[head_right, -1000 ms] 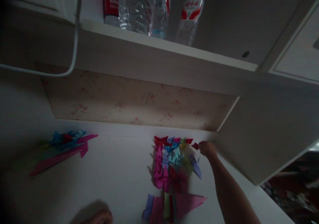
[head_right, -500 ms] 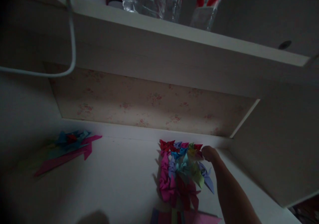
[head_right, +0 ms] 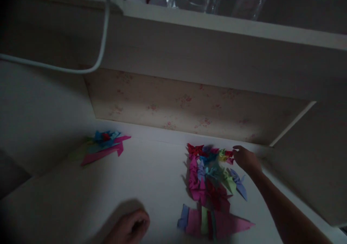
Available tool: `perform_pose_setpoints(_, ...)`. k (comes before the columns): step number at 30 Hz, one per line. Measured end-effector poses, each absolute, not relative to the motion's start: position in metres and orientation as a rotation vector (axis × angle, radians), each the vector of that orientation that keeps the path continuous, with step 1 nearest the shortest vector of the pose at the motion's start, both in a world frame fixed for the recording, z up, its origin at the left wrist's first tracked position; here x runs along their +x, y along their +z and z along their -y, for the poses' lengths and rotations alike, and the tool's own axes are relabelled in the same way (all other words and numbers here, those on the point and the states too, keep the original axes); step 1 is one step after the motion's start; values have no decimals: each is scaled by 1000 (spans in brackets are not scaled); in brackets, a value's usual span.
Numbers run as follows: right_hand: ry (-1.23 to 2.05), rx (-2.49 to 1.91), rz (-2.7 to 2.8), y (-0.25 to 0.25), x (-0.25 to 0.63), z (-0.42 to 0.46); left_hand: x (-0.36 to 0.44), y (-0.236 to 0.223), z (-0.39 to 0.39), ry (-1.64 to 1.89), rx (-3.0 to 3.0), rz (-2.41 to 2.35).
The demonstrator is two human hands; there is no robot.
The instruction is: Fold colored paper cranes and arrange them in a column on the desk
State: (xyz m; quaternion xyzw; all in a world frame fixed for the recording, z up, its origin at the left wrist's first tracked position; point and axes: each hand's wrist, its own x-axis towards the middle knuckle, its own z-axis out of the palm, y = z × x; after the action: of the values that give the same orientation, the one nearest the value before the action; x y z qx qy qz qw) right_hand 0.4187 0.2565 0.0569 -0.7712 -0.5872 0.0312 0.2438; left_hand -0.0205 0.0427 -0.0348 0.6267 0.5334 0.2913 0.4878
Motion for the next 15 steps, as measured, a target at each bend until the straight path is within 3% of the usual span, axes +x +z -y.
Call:
perform_pose_setpoints(3,59,-2037,1681,72,373,-225,-21,-25,-38,756,1549,-1288)
perform_pose_setpoints(7,382,-1795,1784,70,291,-152,-21,-24,-34,831,1546,-1288)
perform_pose_setpoints(15,1047,-1404,1753,-16,152,-37,-32,-35,-49,890,1240,-1234)
